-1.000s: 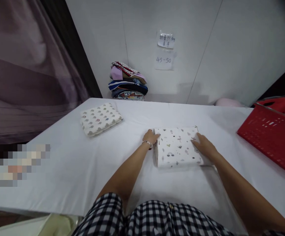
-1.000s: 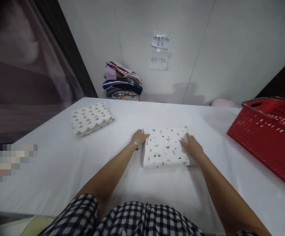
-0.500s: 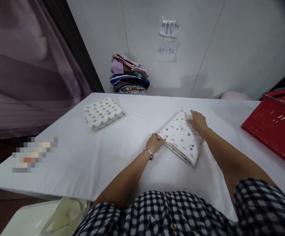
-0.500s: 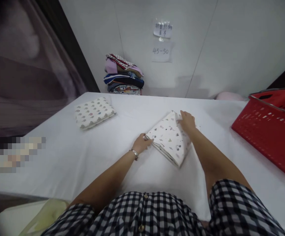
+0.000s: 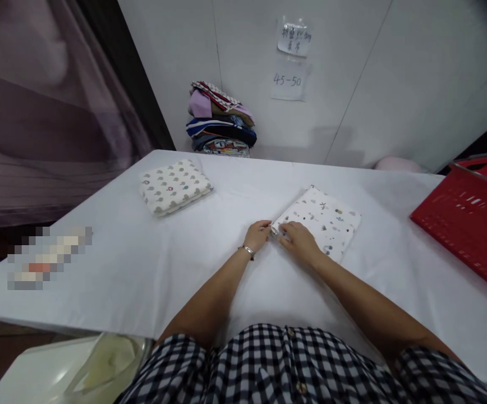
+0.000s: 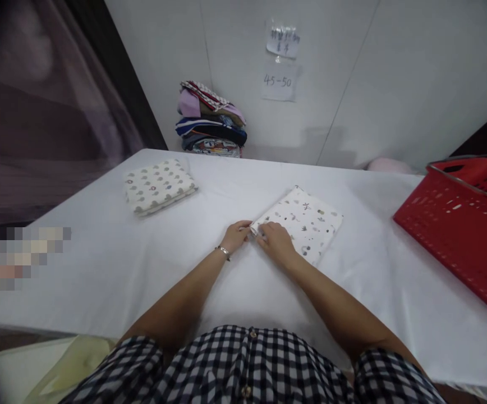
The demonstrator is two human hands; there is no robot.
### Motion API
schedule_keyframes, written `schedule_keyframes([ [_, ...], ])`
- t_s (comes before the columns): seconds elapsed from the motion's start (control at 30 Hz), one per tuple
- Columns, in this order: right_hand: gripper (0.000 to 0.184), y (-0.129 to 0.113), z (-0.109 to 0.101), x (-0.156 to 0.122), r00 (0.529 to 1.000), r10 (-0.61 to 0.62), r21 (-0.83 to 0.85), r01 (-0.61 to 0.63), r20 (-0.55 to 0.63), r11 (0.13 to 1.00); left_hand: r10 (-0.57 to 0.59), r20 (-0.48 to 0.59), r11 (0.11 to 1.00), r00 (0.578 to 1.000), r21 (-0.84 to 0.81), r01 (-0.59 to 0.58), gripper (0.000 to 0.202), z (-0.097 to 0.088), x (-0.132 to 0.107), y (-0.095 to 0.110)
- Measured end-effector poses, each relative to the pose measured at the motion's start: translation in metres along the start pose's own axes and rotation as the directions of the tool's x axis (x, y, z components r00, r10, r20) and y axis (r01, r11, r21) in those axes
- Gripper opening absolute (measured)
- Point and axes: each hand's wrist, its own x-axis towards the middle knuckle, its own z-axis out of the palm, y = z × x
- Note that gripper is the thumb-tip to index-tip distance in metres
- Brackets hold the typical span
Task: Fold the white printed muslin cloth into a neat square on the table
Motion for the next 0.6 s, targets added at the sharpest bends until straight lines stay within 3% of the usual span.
schedule_keyframes([
  [0.13,0.030,-0.009,0.004,0.011,0.997,0.052,-0.166,-0.043,0.053,0.985,0.129,-0.069,0.992,0.989,0.010,-0.129,0.026,0.003,0.006,-0.013],
  [0.27,0.022,-0.013,0.004,0.018,0.992,0.092,-0.191,-0.073,0.091,0.979,0.192,-0.097,0.981,0.977,0.028,-0.191,0.021,0.004,0.006,-0.020],
  [0.4,0.020,-0.009,0.003,0.023,0.986,0.130,-0.091,-0.120,0.104,0.989,0.197,-0.097,0.979,0.976,0.065,-0.191,0.021,0.003,0.005,-0.020],
  [0.6,0.020,0.005,0.005,0.023,0.977,0.212,0.164,-0.211,0.012,0.964,0.200,-0.129,0.978,0.971,0.092,-0.189,0.017,0.003,0.003,-0.015],
])
